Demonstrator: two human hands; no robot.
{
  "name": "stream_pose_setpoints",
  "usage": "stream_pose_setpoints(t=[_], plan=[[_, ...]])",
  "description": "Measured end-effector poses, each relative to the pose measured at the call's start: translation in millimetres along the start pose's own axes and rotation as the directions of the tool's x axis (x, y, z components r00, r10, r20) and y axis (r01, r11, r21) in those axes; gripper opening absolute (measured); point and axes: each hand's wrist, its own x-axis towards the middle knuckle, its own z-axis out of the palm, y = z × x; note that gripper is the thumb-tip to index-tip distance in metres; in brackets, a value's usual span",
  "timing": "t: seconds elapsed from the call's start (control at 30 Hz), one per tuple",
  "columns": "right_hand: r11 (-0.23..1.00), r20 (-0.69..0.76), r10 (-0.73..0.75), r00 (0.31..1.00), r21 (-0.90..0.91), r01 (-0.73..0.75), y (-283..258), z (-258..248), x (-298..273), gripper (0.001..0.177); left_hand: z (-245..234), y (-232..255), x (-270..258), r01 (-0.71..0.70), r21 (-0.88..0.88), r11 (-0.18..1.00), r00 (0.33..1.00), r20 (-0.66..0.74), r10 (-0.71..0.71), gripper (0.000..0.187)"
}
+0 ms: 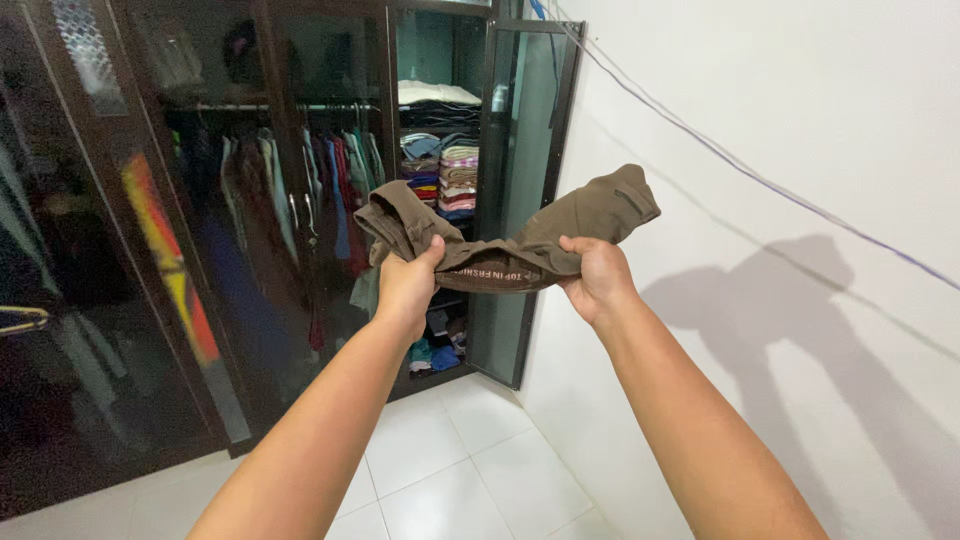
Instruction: The person picks up folded pants from a bed, carries them to a wardrobe, and places them onto a shelf inside the closet.
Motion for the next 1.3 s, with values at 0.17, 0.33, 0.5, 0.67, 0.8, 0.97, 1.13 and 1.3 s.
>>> stream_pose_setpoints(t=[0.17,0.33,0.5,0.67,0.8,0.97,1.13,1.3], plan=[[0.996,-0.024,0.042,0.999,-0.075,-0.043,22,21,53,0.04,-22,-19,73,-0.049,-0.063,0.997,0.996,0.071,0.053,0.035],[0.999,-0.028,0.008,1.0,-0.051,-0.01,46,54,122,0.04,-43,-15,149,0.007,-0.097,0.995,0.994,0.105,0.004,0.033],[1.0,-0.061,-0.017,0.998,-0.014,0.016,77,66,177,0.04,-58,-18,208,-0.023,-0.012,1.0,0.995,0.099,0.024,0.033],[0.998,-0.119,0.06,0.991,0.024,-0.058,103,65,213,0.036,-67,-43,251,-0.075,-0.025,0.997,0.985,0.152,0.078,0.031],[0.993,-0.113,0.105,0.988,0.061,-0.098,113,57,247,0.034,-65,-60,278,-0.013,0.014,1.0,0.99,0.142,0.011,0.028],[0.993,-0.086,0.094,0.992,0.075,-0.088,122,48,296,0.034,-58,-68,314,-0.015,0.079,0.997,0.992,0.124,0.006,0.027],[0.995,-0.003,0.101,0.995,0.024,-0.101,123,36,352,0.037,-41,-76,362,-0.06,0.052,0.997,0.992,0.113,0.053,0.027],[0.997,0.067,0.069,0.995,0.036,-0.072,102,20,418,0.037,-3,-71,413,-0.031,0.06,0.998,0.995,0.097,0.025,0.027]])
